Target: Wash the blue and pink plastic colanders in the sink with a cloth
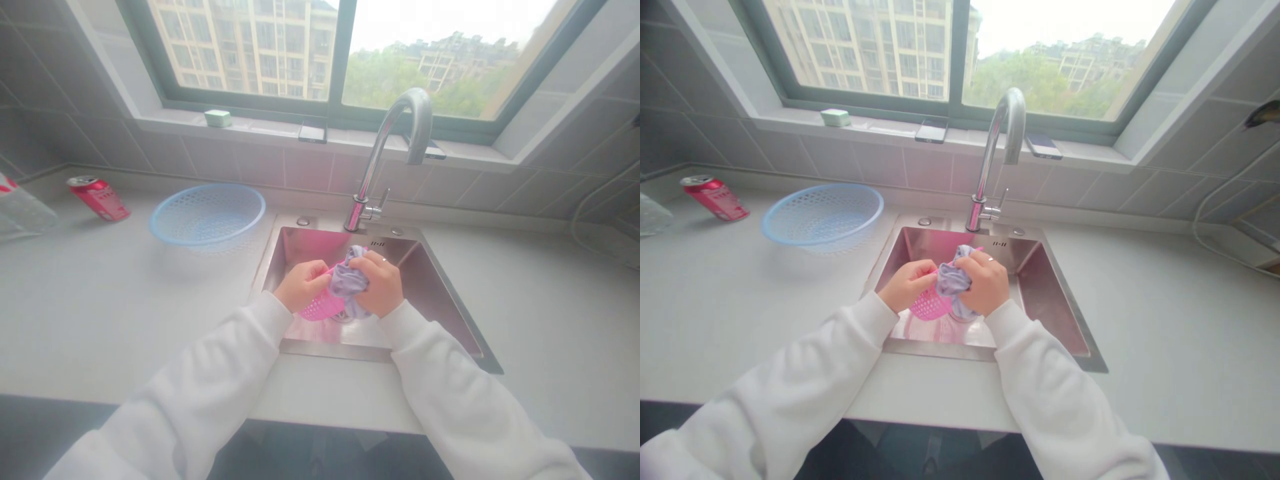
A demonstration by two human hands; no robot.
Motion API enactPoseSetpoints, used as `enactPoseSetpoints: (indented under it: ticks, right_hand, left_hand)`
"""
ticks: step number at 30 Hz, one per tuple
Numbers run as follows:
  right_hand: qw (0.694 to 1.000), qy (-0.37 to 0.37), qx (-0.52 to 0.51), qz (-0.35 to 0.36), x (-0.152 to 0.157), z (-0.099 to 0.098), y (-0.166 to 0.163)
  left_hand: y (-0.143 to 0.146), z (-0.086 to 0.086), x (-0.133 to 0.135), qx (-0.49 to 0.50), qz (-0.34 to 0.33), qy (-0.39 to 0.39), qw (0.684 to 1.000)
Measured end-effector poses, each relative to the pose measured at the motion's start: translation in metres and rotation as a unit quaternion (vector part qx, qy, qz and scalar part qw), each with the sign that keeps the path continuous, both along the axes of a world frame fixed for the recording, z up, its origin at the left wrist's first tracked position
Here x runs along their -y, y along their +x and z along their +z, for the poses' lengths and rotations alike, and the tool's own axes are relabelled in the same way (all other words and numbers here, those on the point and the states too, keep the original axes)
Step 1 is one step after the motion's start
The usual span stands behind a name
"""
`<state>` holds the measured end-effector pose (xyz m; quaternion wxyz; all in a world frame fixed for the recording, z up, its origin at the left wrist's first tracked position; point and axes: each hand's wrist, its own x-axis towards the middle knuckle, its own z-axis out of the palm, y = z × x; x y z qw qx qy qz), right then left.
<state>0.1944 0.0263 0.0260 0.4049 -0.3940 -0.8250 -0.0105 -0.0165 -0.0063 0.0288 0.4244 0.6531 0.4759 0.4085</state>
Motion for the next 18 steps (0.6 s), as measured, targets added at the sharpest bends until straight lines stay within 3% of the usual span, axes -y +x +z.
enactPoseSetpoints:
  ticks: [4,6,10,14,16,18]
  right_hand:
    - [0.973,-0.132,-0.178,-0.061,-0.035,-0.002,0.038]
    - [0.960,-0.158,-0.218,-0.077,-0.043,0.000,0.052]
    - [0.983,-0.084,-0.140,-0.081,-0.022,0.004,0.038]
    - [0.999,0.009,0.030,0.021,0.012,0.006,0.000]
    - [0.999,0.005,0.024,0.025,0.012,0.006,-0.004]
    - [0.998,-0.037,-0.057,-0.011,-0.002,0.004,0.008]
  left_hand:
    - [-0.003,0.007,0.005,0.023,-0.026,-0.022,0.999]
    - [-0.003,0.008,0.007,0.040,-0.036,-0.029,0.998]
    - [0.001,0.001,0.005,0.046,-0.028,-0.021,0.998]
    - [0.005,-0.007,-0.001,0.054,-0.033,0.006,0.998]
    - [0.004,-0.007,-0.001,0.052,-0.033,0.013,0.998]
    - [0.000,-0.004,0.000,0.048,-0.032,0.019,0.998]
